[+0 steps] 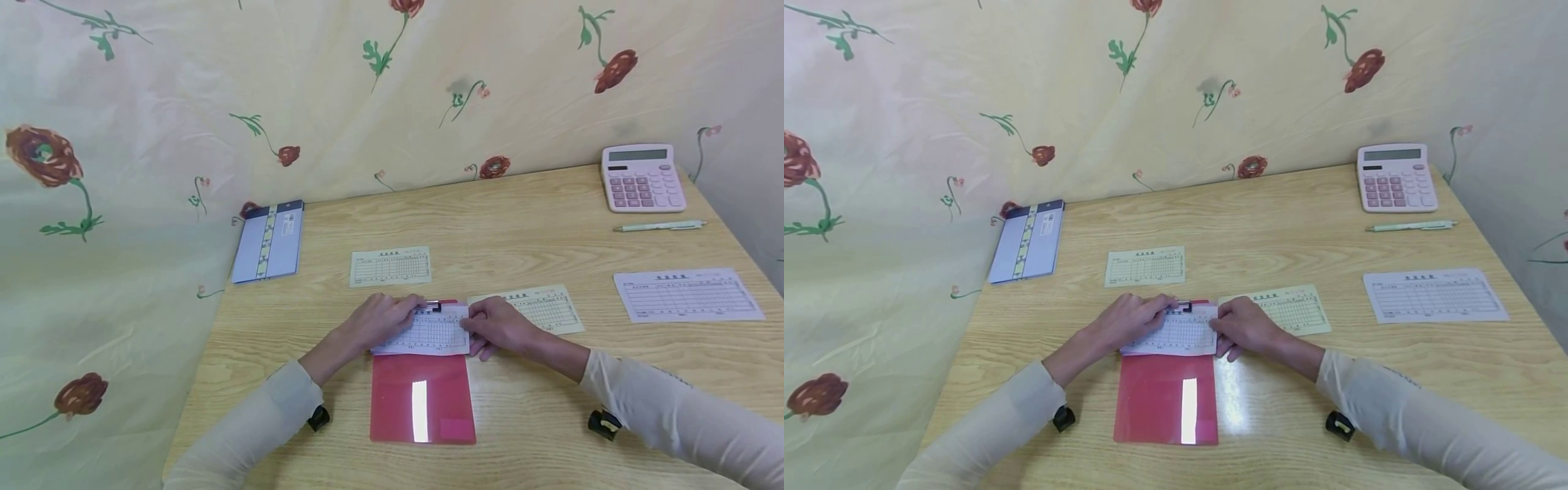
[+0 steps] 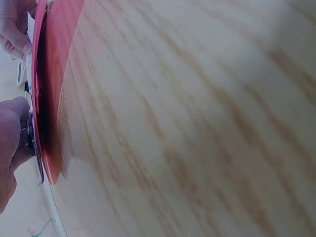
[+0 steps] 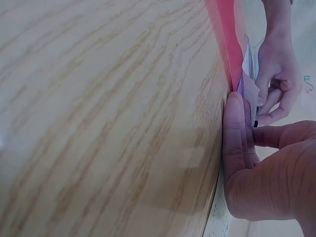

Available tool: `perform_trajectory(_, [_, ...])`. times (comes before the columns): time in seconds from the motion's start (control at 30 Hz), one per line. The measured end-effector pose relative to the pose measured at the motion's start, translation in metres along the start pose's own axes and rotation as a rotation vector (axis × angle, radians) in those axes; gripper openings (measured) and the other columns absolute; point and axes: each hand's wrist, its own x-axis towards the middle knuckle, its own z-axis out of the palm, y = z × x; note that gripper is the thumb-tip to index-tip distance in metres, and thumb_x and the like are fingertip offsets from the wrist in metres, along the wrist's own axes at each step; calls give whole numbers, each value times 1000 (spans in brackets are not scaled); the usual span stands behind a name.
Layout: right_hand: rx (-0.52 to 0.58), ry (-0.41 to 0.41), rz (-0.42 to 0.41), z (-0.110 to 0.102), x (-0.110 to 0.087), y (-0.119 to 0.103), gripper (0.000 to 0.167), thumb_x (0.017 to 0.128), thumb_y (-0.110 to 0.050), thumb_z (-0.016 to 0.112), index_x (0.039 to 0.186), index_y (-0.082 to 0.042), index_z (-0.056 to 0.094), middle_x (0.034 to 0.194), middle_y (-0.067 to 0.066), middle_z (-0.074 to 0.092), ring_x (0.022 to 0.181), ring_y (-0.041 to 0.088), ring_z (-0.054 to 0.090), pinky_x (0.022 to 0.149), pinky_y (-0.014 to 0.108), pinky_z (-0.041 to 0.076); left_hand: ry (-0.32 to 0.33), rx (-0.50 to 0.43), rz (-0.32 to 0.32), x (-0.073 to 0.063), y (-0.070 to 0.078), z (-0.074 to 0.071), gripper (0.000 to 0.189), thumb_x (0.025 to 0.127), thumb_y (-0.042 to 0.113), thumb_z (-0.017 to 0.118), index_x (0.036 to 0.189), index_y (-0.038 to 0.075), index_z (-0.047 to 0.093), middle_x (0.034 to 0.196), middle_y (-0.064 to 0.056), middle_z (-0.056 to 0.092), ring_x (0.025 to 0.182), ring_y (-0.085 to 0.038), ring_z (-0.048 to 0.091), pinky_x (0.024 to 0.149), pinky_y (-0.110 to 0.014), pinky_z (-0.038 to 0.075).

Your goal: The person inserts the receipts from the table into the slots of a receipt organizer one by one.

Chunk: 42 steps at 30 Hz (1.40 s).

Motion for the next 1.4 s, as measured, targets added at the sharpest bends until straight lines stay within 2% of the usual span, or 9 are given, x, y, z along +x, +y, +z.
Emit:
perform_trajectory(0.27, [-14,8,15,0,2,1,21,105,-5,60,113,15,64,81,19,76,64,25,74,57,37,63,-6,7,-10,0,1,0,25,102,5,66,126,7,71,113,-6,80,46,1,27,43,-11,20])
perform_trajectory(0.53, [-21,15,20,1,2,0,21,105,-5,60,114,15,64,79,18,75,63,24,73,57,37,63,7,21,6,0,1,0,25,100,4,67,125,6,72,111,-5,80,46,1,26,44,-11,19])
perform_trajectory(0.77, [-30,11,11,1,3,1,21,105,-5,59,113,14,64,78,18,75,62,24,73,56,36,62,4,30,13,0,1,0,26,100,5,69,127,5,70,116,-4,80,44,1,30,44,-10,20])
perform_trajectory(1.17, [-25,23,5,2,2,1,20,106,-4,59,112,14,63,77,18,74,61,24,72,54,37,62,11,12,6,0,1,1,29,100,4,68,128,4,70,113,-4,80,44,1,27,43,-11,19])
perform_trajectory(1.4, [-13,25,-10,4,1,0,21,106,-5,59,111,15,62,76,21,74,60,24,72,53,38,61,0,30,5,0,1,0,29,101,6,67,130,5,70,116,-5,80,44,1,31,44,-9,21])
